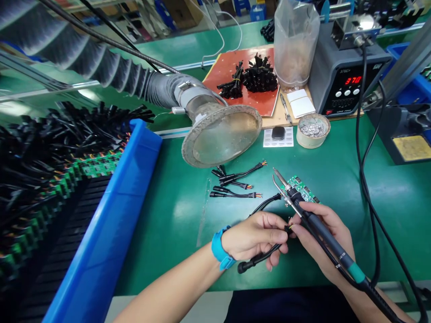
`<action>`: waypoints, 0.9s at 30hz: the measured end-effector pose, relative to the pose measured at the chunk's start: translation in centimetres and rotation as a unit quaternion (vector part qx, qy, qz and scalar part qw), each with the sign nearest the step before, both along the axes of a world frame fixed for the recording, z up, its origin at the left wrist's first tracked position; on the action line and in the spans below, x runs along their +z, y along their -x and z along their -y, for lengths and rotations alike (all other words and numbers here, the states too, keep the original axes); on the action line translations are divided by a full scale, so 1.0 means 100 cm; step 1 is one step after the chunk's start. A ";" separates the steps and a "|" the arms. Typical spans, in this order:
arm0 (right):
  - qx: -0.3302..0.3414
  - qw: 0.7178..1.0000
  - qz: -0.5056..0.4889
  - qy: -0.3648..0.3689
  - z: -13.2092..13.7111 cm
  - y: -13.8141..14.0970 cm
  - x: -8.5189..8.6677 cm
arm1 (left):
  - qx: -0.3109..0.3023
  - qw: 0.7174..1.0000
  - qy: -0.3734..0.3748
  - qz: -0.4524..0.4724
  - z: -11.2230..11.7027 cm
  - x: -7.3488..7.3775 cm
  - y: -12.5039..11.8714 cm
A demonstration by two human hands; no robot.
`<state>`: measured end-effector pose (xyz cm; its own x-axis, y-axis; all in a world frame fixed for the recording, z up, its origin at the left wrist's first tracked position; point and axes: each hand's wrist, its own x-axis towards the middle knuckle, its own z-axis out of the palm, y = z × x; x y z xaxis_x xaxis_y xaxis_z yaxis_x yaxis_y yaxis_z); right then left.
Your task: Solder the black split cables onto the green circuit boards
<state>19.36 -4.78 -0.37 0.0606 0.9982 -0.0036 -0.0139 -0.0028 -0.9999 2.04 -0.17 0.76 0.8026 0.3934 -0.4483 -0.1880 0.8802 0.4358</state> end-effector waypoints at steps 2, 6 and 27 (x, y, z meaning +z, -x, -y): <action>0.020 1.000 0.017 0.008 -0.001 0.001 0.005 | -0.009 0.999 -0.025 -0.020 0.001 0.001 -0.001; 0.002 0.991 0.130 -0.015 -0.004 0.005 0.009 | 0.043 0.962 -0.222 -0.155 0.010 0.001 -0.005; 0.065 0.995 -0.068 -0.032 -0.005 0.004 0.001 | 0.064 0.996 -0.029 -0.056 0.013 0.003 -0.007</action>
